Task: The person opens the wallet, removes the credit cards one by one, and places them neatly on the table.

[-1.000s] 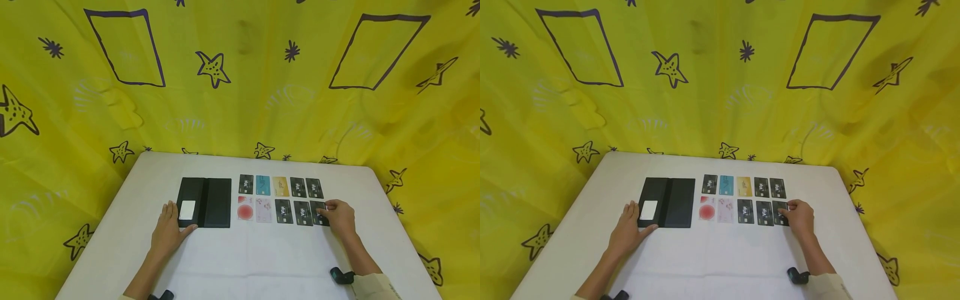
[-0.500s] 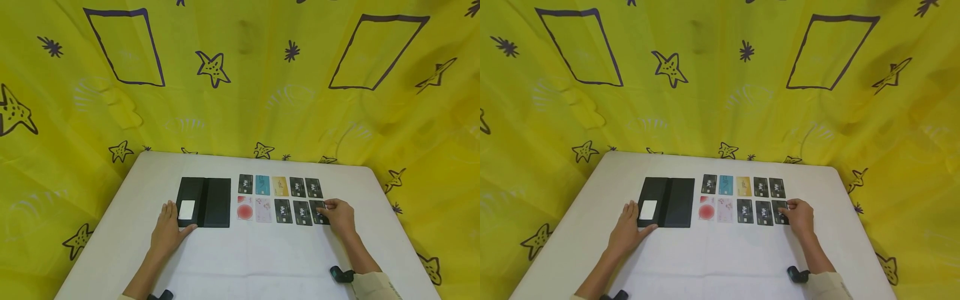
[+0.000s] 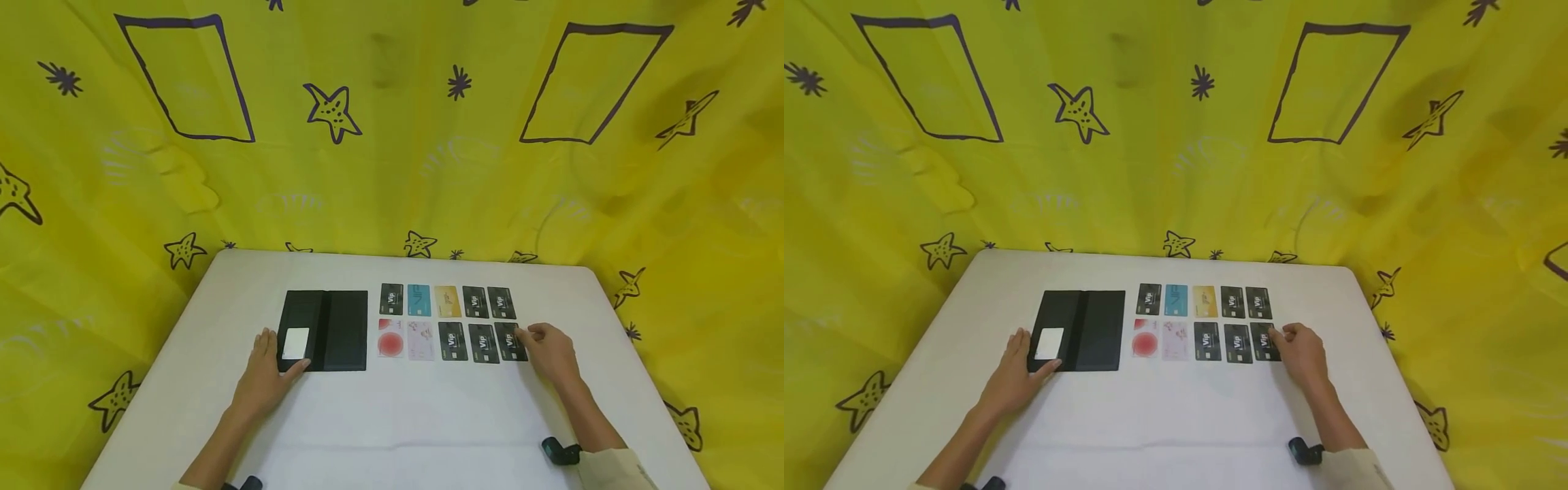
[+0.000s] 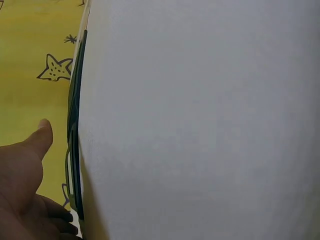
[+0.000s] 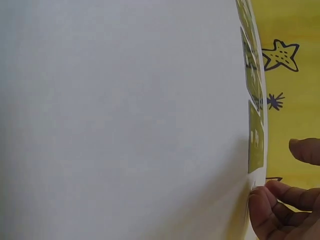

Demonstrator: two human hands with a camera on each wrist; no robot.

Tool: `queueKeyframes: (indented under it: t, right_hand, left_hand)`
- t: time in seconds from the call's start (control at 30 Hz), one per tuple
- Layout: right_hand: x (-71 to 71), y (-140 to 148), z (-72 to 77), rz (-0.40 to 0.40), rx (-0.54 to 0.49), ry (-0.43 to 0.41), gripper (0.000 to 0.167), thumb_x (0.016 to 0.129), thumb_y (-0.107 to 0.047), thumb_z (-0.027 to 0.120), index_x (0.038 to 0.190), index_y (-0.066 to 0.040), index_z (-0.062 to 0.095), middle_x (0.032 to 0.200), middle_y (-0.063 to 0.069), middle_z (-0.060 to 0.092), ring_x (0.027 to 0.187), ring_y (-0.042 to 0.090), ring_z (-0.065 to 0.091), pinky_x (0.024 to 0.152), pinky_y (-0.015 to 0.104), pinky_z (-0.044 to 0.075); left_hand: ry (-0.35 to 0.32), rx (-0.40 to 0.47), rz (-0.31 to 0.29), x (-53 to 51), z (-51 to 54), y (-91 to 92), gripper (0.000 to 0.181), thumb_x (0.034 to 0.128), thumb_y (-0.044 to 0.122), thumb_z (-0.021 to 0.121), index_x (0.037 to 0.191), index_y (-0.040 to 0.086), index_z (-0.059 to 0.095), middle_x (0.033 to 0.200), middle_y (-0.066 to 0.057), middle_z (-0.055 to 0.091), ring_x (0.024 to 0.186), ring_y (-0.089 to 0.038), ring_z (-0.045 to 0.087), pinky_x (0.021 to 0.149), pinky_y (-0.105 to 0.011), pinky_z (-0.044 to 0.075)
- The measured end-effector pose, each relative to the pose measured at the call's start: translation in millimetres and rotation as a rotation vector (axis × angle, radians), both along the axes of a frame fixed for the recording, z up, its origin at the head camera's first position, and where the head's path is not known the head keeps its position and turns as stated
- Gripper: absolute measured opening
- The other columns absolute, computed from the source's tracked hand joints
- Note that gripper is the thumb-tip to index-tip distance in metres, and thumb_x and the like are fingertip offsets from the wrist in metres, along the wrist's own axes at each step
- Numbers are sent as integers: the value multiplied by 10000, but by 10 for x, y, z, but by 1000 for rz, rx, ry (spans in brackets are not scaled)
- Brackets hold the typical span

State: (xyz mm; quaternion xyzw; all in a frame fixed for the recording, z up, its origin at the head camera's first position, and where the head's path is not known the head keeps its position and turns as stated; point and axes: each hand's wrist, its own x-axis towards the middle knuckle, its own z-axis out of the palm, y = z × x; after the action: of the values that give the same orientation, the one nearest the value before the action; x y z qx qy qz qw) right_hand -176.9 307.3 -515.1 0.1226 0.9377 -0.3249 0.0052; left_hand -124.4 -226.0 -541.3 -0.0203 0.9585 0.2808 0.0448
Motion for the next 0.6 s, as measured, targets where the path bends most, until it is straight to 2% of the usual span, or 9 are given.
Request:
queueKeyframes:
  t: [0.13,0.27,0.33,0.47,0.6]
  right_hand:
    - [94,-4,11,24,1,-10,611,1081,-390,581,1347,159,565,1186,353,656,1070,495,642,863,584,528]
    - [166,-25,17,91,32,35,652,1086,-403,576,1420,153,509,1241,364,623,1115,515,625,897,626,517]
    - [185,-27,29,134,98,84,710,1078,-424,588,1471,152,453,1316,392,568,1191,557,565,946,683,479]
    - [217,7,63,215,267,189,832,1047,-470,627,1560,116,336,1484,413,404,1353,612,370,1032,782,330]
    - [256,101,104,247,340,264,898,1039,-522,605,1620,61,245,1606,398,243,1470,619,184,1097,814,174]
  left_hand:
    - [-20,10,-21,18,46,-59,1067,1014,586,623,1616,-135,117,1704,-323,50,1570,-497,24,1207,-672,185]
    - [-2,-13,-38,25,94,-107,1040,1008,577,635,1618,-123,166,1701,-322,95,1563,-515,51,1191,-703,183]
    - [37,-43,-52,16,128,-127,1019,1005,565,645,1612,-123,202,1692,-330,132,1553,-537,73,1184,-720,172]
    - [139,-145,-75,-15,228,-177,974,1002,526,660,1605,-119,247,1667,-356,191,1534,-571,111,1188,-729,156]
    - [224,-235,-64,-37,341,-257,971,988,534,661,1617,-87,258,1662,-360,203,1530,-577,126,1192,-730,156]
